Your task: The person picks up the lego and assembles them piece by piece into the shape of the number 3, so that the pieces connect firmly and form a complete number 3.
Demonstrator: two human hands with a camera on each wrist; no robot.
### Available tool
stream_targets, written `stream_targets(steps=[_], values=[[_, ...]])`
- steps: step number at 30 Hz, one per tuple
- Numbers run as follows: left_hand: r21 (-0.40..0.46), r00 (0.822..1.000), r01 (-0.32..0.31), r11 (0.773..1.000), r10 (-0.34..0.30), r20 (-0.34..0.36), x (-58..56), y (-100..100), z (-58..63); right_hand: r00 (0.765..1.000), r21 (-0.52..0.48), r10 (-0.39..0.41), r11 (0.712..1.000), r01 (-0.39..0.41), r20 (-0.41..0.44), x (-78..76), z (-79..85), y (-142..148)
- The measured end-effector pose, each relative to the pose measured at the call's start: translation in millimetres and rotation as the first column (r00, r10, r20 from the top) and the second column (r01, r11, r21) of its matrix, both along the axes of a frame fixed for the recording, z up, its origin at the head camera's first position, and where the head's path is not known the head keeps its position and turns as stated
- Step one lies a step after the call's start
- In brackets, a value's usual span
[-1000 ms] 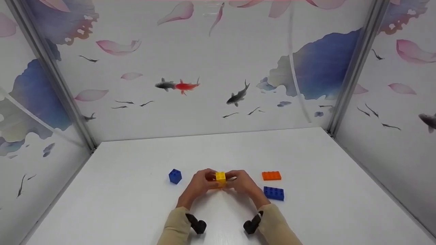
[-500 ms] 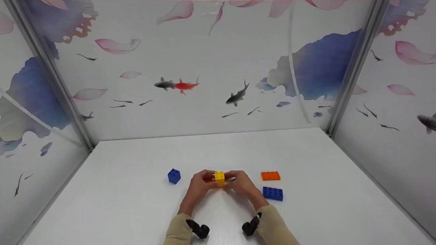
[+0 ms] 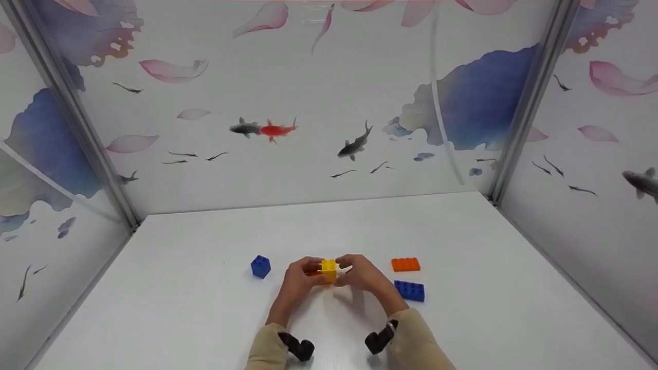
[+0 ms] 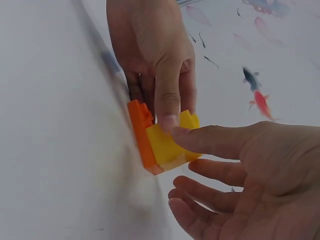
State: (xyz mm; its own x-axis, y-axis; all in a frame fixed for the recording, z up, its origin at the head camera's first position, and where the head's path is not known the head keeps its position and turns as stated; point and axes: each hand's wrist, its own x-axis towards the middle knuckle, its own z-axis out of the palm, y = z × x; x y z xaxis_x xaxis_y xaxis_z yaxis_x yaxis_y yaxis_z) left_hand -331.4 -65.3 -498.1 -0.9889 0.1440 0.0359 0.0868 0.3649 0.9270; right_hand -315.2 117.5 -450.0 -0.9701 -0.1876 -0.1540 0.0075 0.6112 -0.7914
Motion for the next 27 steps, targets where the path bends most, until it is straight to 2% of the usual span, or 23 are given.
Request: stream_targets(steps=[5, 9, 13, 16, 19, 22, 27], values=[[-0.001, 0.999, -0.032, 0.999, 0.032, 0.004, 1.2, 0.8, 3.6, 0.998, 0.076, 0.010, 0.997, -0.005, -0.060, 8.0, 13.4, 1.6], [0.002, 1.000, -0.017, 1.000, 0.017, -0.004, 2.3, 0.7, 3.0, 0.996, 0.114, 0.004, 0.993, 0.006, -0.089, 16.0, 17.5, 15.9], [0.008, 1.000, 0.000, 1.000, 0.000, -0.005, 2.7, -0.5, 1.0, 0.991, 0.098, -0.013, 0.995, 0.026, -0.131, 24.8, 17.6, 35.1], [0.014, 1.000, 0.005, 1.000, -0.005, -0.011, 1.5, -0.8, 0.9, 0.980, 0.078, -0.013, 0.997, 0.029, -0.197, 29.9, 18.8, 52.0], [0.013, 1.000, 0.009, 1.000, -0.008, -0.021, 0.2, -2.0, 1.1, 0.959, 0.064, 0.024, 0.998, -0.006, -0.282, 32.9, 20.5, 71.3], [0.004, 1.000, 0.008, 1.000, -0.008, -0.024, -1.0, -1.8, 0.4, 0.941, 0.053, 0.067, 0.997, -0.052, -0.331, 32.4, 20.6, 92.0], [-0.017, 0.999, 0.015, 1.000, -0.015, -0.033, -0.7, -0.6, 0.7, 0.940, 0.023, 0.117, 0.993, -0.115, -0.322, 25.3, 17.4, 124.3]])
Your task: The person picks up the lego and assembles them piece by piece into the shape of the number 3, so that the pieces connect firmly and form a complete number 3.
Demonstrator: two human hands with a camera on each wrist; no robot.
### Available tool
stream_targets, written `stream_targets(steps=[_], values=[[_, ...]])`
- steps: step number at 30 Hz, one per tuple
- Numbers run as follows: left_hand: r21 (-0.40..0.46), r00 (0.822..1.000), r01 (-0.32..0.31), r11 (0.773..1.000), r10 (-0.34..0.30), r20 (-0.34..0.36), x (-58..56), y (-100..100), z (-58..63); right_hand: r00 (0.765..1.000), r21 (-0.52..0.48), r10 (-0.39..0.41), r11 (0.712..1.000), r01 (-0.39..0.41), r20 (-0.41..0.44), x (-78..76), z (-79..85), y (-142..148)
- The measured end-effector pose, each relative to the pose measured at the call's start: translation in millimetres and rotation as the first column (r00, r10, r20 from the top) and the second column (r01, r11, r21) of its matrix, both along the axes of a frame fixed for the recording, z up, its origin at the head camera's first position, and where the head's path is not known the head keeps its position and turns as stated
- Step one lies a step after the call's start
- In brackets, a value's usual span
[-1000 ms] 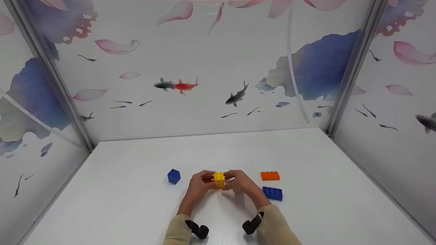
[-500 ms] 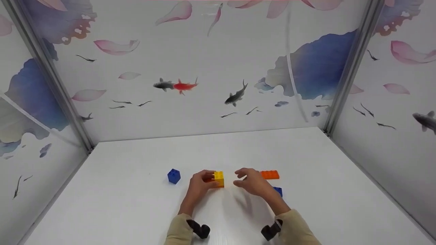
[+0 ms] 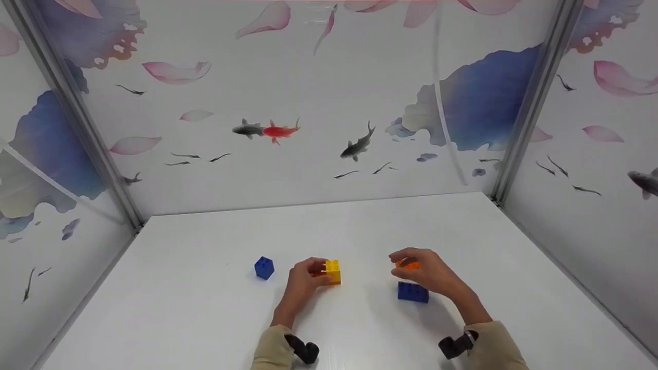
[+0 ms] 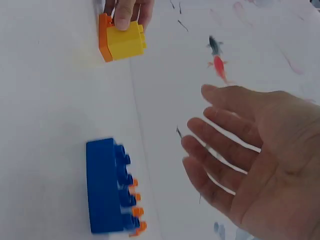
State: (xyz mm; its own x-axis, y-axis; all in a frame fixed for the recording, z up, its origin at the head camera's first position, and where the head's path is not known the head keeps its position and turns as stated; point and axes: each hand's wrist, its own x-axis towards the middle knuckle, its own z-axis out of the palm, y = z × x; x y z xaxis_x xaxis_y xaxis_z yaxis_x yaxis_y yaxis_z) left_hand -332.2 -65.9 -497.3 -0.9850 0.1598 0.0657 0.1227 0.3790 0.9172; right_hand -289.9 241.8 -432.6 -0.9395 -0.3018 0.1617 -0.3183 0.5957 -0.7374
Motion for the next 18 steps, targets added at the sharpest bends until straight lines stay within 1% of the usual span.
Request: stream_targets(steps=[2, 6, 9, 13, 15, 18], values=[[-0.008, 1.000, -0.001, 1.000, 0.001, -0.015, 1.6, 0.5, 0.5, 0.999, -0.028, 0.035, 0.999, -0.034, 0.010, -4.5, -2.9, 11.0], [-0.030, 0.999, -0.008, 1.000, 0.007, -0.039, 1.9, 1.3, 2.3, 0.996, -0.111, 0.080, 0.991, -0.074, 0.043, -11.5, -8.9, 29.4], [-0.044, 0.999, -0.006, 0.999, 0.004, -0.052, 2.2, 1.6, 2.9, 0.991, -0.161, 0.098, 0.983, -0.082, 0.088, -13.5, -14.6, 42.0], [-0.048, 0.999, -0.018, 0.999, 0.015, -0.052, 4.2, 2.1, 3.6, 0.980, -0.155, 0.116, 0.984, -0.091, 0.162, -13.8, -23.4, 55.8], [-0.043, 0.999, -0.026, 0.999, 0.024, -0.036, 4.9, 2.6, 3.7, 0.972, -0.145, 0.124, 0.985, -0.096, 0.199, -13.4, -27.2, 60.8], [-0.034, 0.999, -0.022, 0.999, 0.021, -0.028, 5.0, 3.4, 3.2, 0.960, -0.131, 0.154, 0.983, -0.126, 0.235, -12.9, -31.4, 68.5]])
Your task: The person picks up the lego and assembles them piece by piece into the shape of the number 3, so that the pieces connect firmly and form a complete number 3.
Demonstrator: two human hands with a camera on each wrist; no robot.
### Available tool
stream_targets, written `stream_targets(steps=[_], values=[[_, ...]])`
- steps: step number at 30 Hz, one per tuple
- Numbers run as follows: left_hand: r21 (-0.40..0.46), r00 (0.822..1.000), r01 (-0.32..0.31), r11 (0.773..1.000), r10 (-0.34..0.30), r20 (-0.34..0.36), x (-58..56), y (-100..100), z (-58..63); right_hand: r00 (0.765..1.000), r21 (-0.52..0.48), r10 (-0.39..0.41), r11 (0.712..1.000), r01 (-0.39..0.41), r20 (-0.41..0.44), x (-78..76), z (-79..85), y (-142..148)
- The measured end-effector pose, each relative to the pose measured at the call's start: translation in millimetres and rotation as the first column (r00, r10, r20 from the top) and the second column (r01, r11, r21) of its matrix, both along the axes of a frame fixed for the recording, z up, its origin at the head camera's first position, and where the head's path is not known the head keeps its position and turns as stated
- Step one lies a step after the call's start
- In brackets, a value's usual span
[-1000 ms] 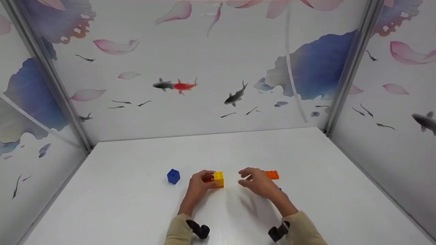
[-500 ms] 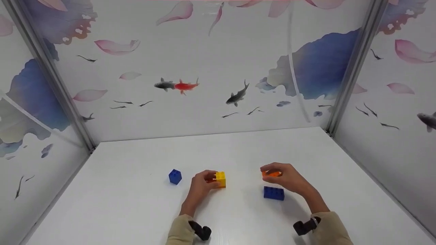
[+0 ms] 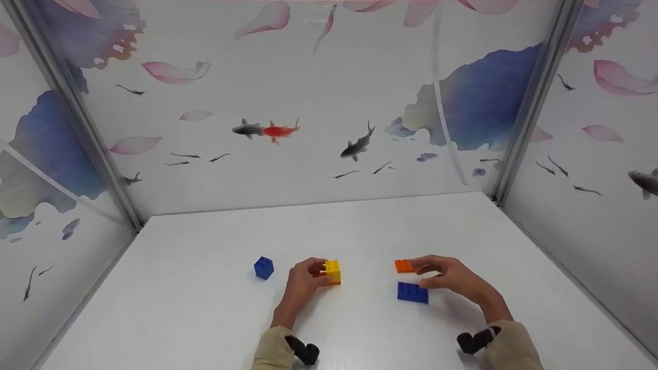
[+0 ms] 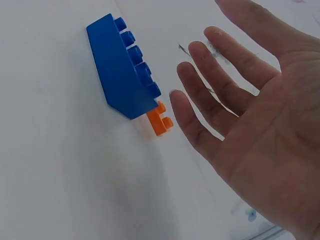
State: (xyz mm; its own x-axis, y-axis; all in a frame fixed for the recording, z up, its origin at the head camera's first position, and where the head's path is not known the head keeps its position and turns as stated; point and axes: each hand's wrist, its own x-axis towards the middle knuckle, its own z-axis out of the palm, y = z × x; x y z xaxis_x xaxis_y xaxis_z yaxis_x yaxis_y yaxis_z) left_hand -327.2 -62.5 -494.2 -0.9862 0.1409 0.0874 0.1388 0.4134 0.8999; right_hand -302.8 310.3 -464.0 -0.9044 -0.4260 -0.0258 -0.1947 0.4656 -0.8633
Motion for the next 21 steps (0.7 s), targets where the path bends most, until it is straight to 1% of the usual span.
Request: stream_targets(steps=[6, 11, 15, 21], values=[[0.022, 0.999, 0.014, 1.000, -0.013, -0.029, -1.4, -1.0, -0.7, 0.998, 0.041, 0.034, 0.998, -0.037, 0.057, -0.3, -5.6, 8.9], [0.033, 1.000, 0.011, 0.999, -0.011, -0.004, -2.2, -1.7, -3.4, 0.996, 0.065, 0.049, 0.996, -0.055, 0.080, -1.1, -11.1, 8.2], [0.052, 1.000, 0.023, 0.998, -0.023, 0.001, -2.5, -2.6, -5.4, 0.997, 0.121, 0.032, 0.992, -0.040, 0.066, -2.8, -12.3, 4.0], [0.069, 1.000, 0.025, 0.997, -0.026, 0.014, -2.1, -3.1, -4.3, 0.998, 0.228, -0.022, 0.974, 0.006, 0.067, -2.1, -12.6, -3.5]])
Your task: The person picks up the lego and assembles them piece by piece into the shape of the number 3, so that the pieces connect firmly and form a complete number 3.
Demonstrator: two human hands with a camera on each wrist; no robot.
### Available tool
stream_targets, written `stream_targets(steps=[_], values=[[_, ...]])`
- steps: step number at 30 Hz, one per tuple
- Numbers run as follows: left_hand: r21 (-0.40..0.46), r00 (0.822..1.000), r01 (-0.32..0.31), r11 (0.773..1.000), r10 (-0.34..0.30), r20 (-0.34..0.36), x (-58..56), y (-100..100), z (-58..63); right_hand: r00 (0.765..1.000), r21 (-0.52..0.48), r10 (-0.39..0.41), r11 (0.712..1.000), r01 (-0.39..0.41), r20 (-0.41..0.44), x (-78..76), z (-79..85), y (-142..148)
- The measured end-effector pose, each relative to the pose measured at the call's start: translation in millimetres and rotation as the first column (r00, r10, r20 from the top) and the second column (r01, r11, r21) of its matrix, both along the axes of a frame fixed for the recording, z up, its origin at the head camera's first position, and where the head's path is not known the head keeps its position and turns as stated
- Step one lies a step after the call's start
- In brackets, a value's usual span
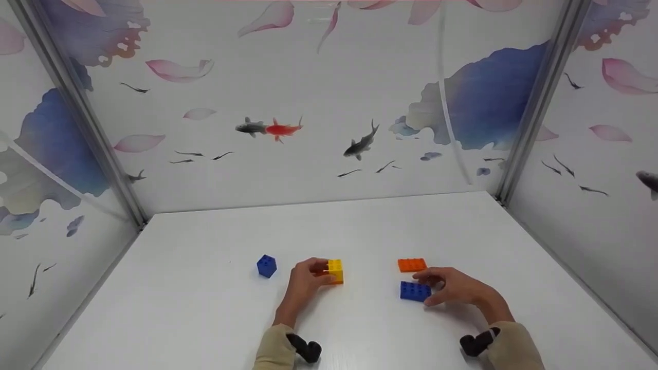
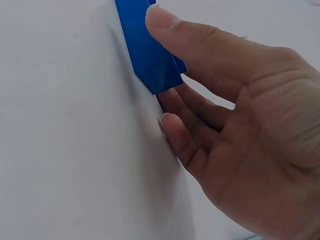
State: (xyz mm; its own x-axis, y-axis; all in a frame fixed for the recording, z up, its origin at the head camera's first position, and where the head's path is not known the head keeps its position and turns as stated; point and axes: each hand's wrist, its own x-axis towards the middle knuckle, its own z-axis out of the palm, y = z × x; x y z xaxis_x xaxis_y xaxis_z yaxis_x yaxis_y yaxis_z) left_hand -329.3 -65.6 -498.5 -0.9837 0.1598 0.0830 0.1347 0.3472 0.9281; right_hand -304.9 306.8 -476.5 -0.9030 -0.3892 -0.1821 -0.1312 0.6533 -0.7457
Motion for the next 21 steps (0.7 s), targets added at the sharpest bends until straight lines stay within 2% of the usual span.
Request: stream_targets(steps=[9, 18, 21], values=[[-0.013, 0.999, -0.026, 1.000, 0.027, 0.035, 0.9, 0.4, -1.8, 0.999, 0.049, -0.042, 0.998, 0.042, 0.001, 1.2, 3.1, -4.3], [-0.021, 0.999, -0.026, 0.999, 0.027, 0.039, -0.6, -0.6, -2.5, 0.995, 0.016, -0.093, 0.996, 0.093, -0.024, 1.3, 9.9, -16.1], [-0.020, 0.999, -0.026, 0.999, 0.026, 0.042, -0.8, -0.9, -2.1, 0.994, -0.019, -0.079, 0.997, 0.078, -0.075, 1.1, 14.9, -20.2]])
